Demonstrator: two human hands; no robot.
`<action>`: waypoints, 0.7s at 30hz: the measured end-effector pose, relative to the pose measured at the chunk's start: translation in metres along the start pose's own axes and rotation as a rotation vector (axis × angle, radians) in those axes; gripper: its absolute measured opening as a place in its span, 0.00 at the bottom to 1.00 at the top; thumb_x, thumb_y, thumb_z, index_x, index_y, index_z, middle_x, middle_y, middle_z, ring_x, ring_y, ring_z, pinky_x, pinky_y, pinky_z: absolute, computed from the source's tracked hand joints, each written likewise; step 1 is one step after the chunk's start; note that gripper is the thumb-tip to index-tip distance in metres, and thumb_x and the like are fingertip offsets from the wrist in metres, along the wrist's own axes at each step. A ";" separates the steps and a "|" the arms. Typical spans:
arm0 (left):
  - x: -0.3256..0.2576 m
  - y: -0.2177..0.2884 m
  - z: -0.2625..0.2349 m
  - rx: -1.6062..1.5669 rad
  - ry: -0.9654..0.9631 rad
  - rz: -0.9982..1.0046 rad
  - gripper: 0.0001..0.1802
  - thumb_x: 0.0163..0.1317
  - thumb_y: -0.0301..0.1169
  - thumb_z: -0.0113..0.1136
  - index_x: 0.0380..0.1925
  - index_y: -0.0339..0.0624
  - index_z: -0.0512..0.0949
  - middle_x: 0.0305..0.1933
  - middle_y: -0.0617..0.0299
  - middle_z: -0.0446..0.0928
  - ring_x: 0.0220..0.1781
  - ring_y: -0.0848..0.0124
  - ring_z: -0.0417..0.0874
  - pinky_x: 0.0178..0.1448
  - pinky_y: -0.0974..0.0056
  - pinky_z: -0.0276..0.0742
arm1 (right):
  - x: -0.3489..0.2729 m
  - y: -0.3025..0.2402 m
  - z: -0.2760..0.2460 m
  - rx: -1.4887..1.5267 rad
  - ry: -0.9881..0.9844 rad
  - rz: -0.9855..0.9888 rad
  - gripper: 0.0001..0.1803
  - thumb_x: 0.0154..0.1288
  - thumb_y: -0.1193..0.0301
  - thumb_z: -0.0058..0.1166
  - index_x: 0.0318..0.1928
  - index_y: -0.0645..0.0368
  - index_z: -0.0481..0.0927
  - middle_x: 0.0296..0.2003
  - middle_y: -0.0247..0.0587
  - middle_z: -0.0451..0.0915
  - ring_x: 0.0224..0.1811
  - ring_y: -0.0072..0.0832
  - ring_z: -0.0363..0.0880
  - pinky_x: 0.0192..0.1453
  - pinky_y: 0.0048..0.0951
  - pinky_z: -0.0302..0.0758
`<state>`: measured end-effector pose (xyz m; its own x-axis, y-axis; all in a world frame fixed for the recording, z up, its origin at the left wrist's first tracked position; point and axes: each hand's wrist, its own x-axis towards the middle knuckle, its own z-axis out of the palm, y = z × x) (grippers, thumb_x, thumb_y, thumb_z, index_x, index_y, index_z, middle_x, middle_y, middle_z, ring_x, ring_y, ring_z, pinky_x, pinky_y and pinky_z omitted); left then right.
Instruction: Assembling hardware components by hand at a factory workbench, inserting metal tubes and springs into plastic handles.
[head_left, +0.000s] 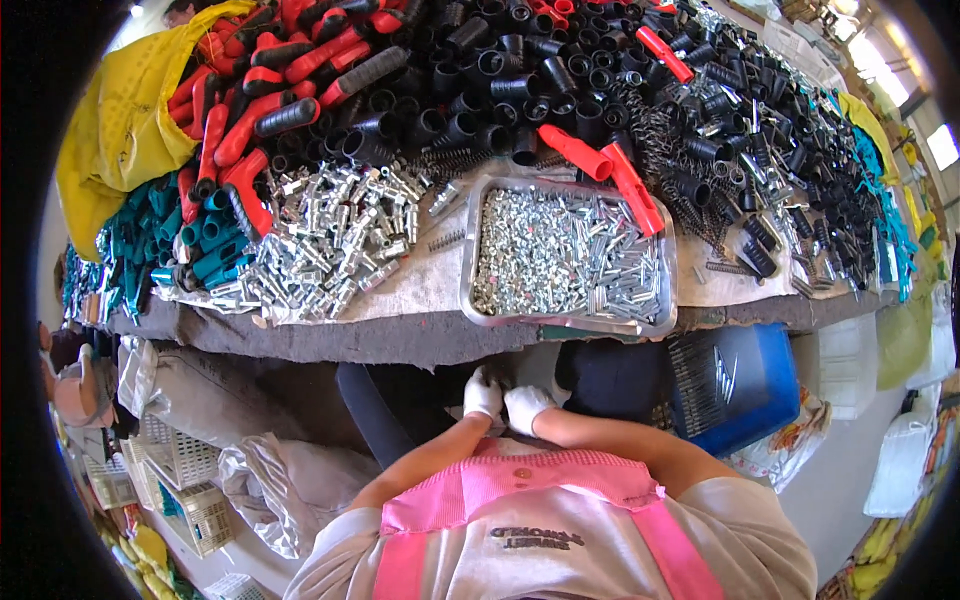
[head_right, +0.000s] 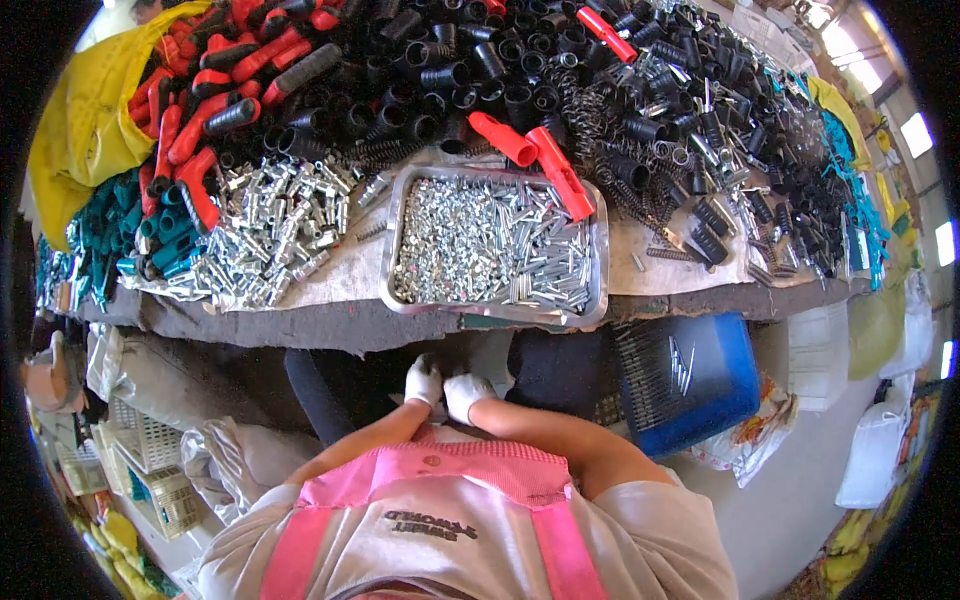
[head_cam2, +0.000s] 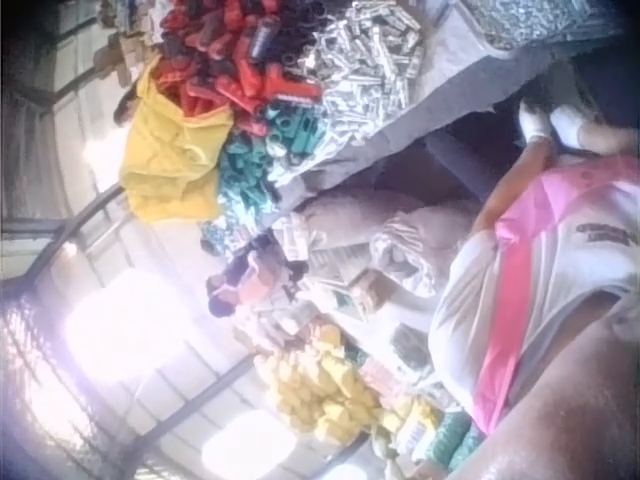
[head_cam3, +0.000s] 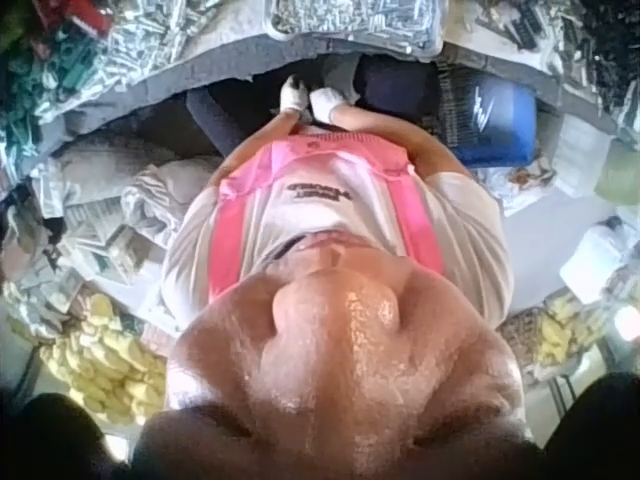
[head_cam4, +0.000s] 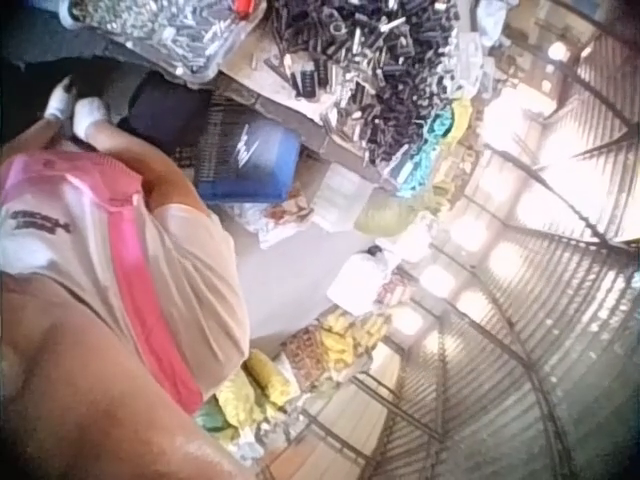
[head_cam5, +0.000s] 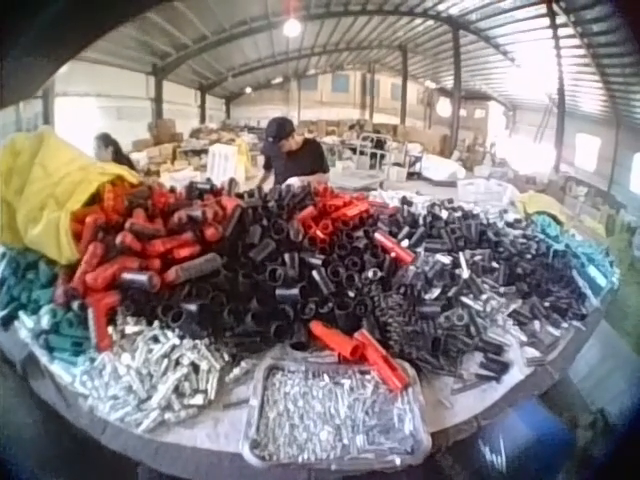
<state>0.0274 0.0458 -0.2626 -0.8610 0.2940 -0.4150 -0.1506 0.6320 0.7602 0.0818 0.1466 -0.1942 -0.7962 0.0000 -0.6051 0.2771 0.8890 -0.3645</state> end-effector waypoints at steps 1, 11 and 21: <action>0.007 0.001 0.001 0.021 -0.008 0.011 0.15 0.58 0.31 0.49 0.44 0.38 0.75 0.42 0.43 0.77 0.48 0.49 0.77 0.50 0.57 0.72 | 0.007 0.004 -0.008 -0.044 -0.053 -0.037 0.14 0.51 0.65 0.50 0.35 0.58 0.82 0.35 0.52 0.80 0.38 0.44 0.80 0.43 0.42 0.76; -0.012 -0.005 0.002 -0.369 0.114 -0.190 0.19 0.62 0.37 0.48 0.46 0.35 0.73 0.44 0.45 0.77 0.47 0.55 0.78 0.51 0.61 0.71 | -0.001 -0.007 -0.067 -0.371 -0.172 -0.429 0.13 0.50 0.66 0.51 0.34 0.59 0.80 0.32 0.49 0.81 0.35 0.41 0.81 0.38 0.41 0.77; -0.010 0.007 0.001 0.013 0.036 -0.079 0.17 0.58 0.31 0.49 0.46 0.37 0.74 0.44 0.44 0.77 0.48 0.50 0.77 0.51 0.58 0.72 | -0.002 0.004 -0.008 -0.193 -0.017 -0.112 0.13 0.53 0.66 0.46 0.32 0.58 0.82 0.32 0.48 0.81 0.34 0.41 0.81 0.38 0.42 0.77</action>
<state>0.0355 0.0473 -0.2536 -0.8636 0.2175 -0.4548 -0.2122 0.6615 0.7193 0.0801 0.1537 -0.1884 -0.8064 -0.1099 -0.5811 0.0780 0.9542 -0.2887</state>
